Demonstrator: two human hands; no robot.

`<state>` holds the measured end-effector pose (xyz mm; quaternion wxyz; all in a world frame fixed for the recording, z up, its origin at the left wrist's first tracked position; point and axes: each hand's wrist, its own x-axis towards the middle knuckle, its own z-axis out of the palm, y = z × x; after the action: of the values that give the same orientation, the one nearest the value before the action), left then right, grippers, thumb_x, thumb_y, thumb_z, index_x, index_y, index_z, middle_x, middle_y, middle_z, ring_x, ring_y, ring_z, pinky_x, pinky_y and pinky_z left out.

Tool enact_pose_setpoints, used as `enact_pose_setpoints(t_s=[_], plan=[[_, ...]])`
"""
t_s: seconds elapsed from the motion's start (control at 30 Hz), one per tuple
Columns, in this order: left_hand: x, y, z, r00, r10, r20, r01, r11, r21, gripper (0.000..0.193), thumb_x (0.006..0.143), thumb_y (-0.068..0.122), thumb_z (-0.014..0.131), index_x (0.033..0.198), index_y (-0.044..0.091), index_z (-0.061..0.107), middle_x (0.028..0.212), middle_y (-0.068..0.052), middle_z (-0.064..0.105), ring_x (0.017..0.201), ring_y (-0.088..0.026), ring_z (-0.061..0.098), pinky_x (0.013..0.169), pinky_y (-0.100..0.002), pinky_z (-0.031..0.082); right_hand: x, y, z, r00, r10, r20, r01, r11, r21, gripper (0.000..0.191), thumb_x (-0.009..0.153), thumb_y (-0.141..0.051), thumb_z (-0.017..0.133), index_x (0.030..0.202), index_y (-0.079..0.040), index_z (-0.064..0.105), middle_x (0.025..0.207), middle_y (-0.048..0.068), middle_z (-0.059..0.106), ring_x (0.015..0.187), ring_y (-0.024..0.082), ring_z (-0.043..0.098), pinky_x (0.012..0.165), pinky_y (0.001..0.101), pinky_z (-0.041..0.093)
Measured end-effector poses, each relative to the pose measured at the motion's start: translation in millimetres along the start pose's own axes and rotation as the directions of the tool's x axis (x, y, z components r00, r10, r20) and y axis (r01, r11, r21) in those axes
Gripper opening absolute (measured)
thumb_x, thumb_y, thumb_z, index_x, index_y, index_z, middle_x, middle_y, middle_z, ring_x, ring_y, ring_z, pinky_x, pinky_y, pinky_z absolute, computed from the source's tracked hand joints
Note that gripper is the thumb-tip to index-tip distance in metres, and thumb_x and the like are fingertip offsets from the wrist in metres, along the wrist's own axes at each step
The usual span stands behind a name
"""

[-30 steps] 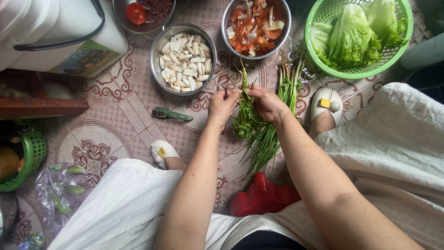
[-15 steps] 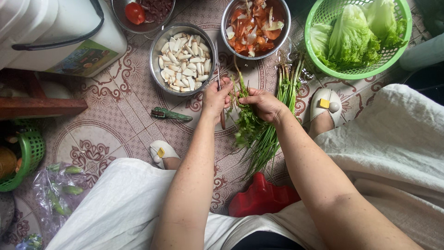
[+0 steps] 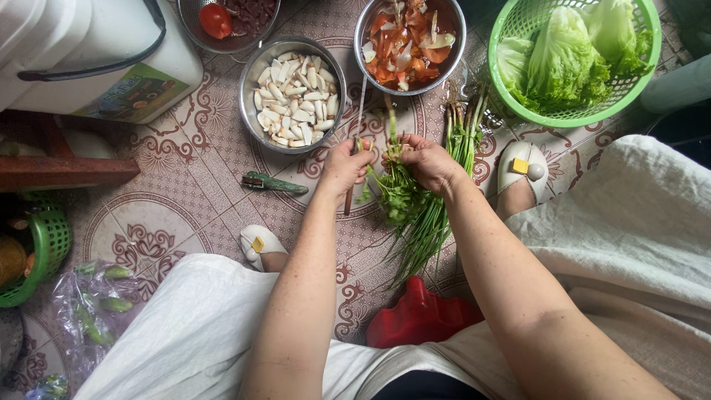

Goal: The person sits on the kitchen floor peeling an onion over a bowl of vegetable scraps, then cuts a tomato with a knife and drops the pieces into the bowl. They trim and pick herbs, then cut scallion stalks into short pieces into a bowl of water, with sliced mushrooms, lettuce and sliced meat in nearby bowls.

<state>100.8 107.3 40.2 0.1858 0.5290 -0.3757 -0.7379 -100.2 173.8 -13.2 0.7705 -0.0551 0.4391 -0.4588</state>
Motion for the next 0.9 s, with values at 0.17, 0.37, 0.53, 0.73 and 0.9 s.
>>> enact_pose_setpoints(t_s=[0.17, 0.37, 0.53, 0.73, 0.9], plan=[[9, -8, 16, 1.0, 0.024, -0.003, -0.024, 0.999, -0.048, 0.017, 0.09, 0.006, 0.072, 0.106, 0.002, 0.068, 0.073, 0.001, 0.062, 0.051, -0.003, 0.043, 0.041, -0.019, 0.032, 5, 8, -3, 0.999, -0.017, 0.035, 0.019, 0.998, -0.055, 0.029, 0.092, 0.006, 0.065, 0.119, -0.003, 0.066, 0.106, 0.009, 0.073, 0.098, 0.02, 0.07, 0.095, 0.035, 0.056], [6, -1, 18, 0.987, -0.014, -0.161, 0.045, 0.981, 0.19, 0.018, 0.094, 0.015, 0.074, 0.108, 0.005, 0.068, 0.075, 0.003, 0.06, 0.056, -0.002, 0.049, 0.047, -0.017, 0.042, -1, 5, 0, 0.995, 0.063, 0.075, -0.046, 0.975, -0.216, 0.033, 0.089, 0.004, 0.07, 0.12, -0.008, 0.066, 0.106, 0.003, 0.073, 0.101, 0.014, 0.068, 0.093, 0.0304, 0.054], [3, -1, 16, 0.987, 0.018, -0.159, -0.011, 0.999, 0.044, 0.022, 0.094, 0.014, 0.072, 0.11, 0.003, 0.062, 0.075, 0.002, 0.059, 0.056, -0.004, 0.048, 0.045, -0.02, 0.038, -2, 3, 8, 0.999, 0.036, -0.017, -0.037, 0.997, -0.063, 0.021, 0.093, 0.001, 0.068, 0.111, -0.008, 0.066, 0.097, 0.008, 0.074, 0.088, 0.02, 0.071, 0.083, 0.0346, 0.058], [-6, 6, 9, 0.994, -0.029, -0.101, 0.034, 0.998, 0.048, 0.023, 0.094, 0.015, 0.071, 0.111, 0.004, 0.06, 0.078, 0.003, 0.062, 0.054, -0.002, 0.046, 0.044, -0.019, 0.036, -6, -5, 5, 0.997, -0.008, -0.073, 0.013, 0.998, 0.067, 0.013, 0.094, -0.002, 0.062, 0.104, -0.008, 0.064, 0.1, 0.013, 0.076, 0.091, 0.023, 0.074, 0.083, 0.0371, 0.062], [-7, 6, 18, 0.995, -0.069, -0.073, 0.077, 0.99, 0.122, 0.02, 0.092, 0.016, 0.071, 0.109, 0.007, 0.067, 0.074, 0.005, 0.059, 0.051, -0.001, 0.041, 0.043, -0.017, 0.034, -5, -1, 8, 0.999, -0.033, -0.032, 0.033, 0.999, -0.015, 0.025, 0.094, -0.001, 0.066, 0.118, -0.005, 0.071, 0.107, 0.012, 0.075, 0.099, 0.021, 0.07, 0.091, 0.0369, 0.055]])
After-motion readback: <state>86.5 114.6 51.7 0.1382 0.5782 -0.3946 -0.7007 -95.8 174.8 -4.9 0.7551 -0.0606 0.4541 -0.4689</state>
